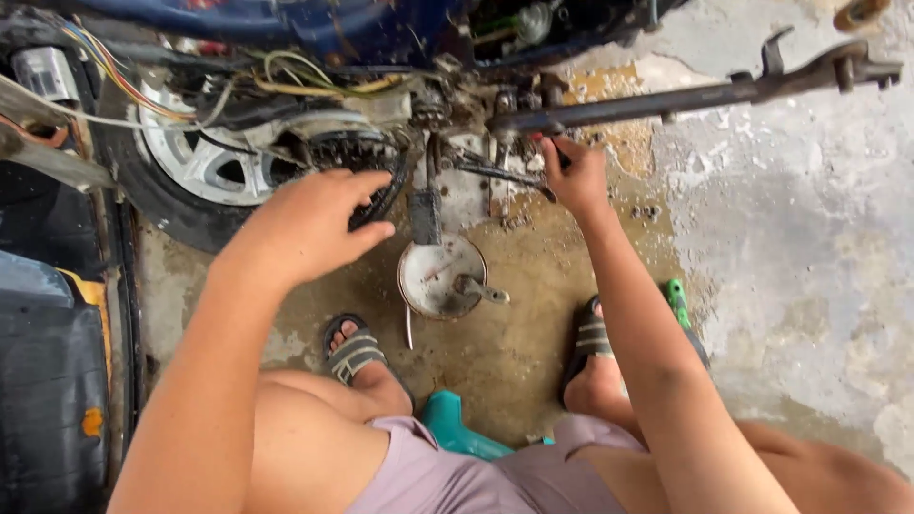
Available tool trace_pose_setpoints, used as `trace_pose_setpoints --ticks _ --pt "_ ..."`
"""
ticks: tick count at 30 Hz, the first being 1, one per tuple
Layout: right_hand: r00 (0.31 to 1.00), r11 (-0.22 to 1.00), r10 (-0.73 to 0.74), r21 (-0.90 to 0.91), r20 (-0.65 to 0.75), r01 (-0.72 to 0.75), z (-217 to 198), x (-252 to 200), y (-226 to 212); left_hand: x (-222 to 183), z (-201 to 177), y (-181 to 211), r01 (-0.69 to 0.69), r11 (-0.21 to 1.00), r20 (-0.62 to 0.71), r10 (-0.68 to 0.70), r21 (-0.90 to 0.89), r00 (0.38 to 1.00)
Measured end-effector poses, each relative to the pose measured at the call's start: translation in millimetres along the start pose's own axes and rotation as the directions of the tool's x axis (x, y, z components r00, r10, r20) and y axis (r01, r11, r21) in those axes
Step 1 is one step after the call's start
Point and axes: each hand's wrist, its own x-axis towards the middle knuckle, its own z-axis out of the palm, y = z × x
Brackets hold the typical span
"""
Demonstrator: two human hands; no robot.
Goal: The person scrubs the rear wheel, chain, and frame of a blue motorcycle using a brush and a liquid from a metal container. They repeatedly dip the brush into the container and scrub various parts of the motorcycle's undercarriage and frame.
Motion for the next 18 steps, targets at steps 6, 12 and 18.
trace_pose_setpoints --ticks 6,12,18 --pt "0.995 0.983 -0.059 -0.171 0.081 0.072 1 -4 -34 -24 -4 14 0.049 0.998 -0.038 -0.051 -0.046 0.998" --pt "0.797 0.856 0.517 -0.207 0.313 -0.474 20 12 -36 -35 -3 21 0.198 0.98 0.064 -0.198 0.019 0.978" --pt "0.72 0.706 0.671 0.142 0.179 -0.694 8 -4 -69 -49 2 18 0.222 0.975 -0.02 -0.222 0.016 0.975"
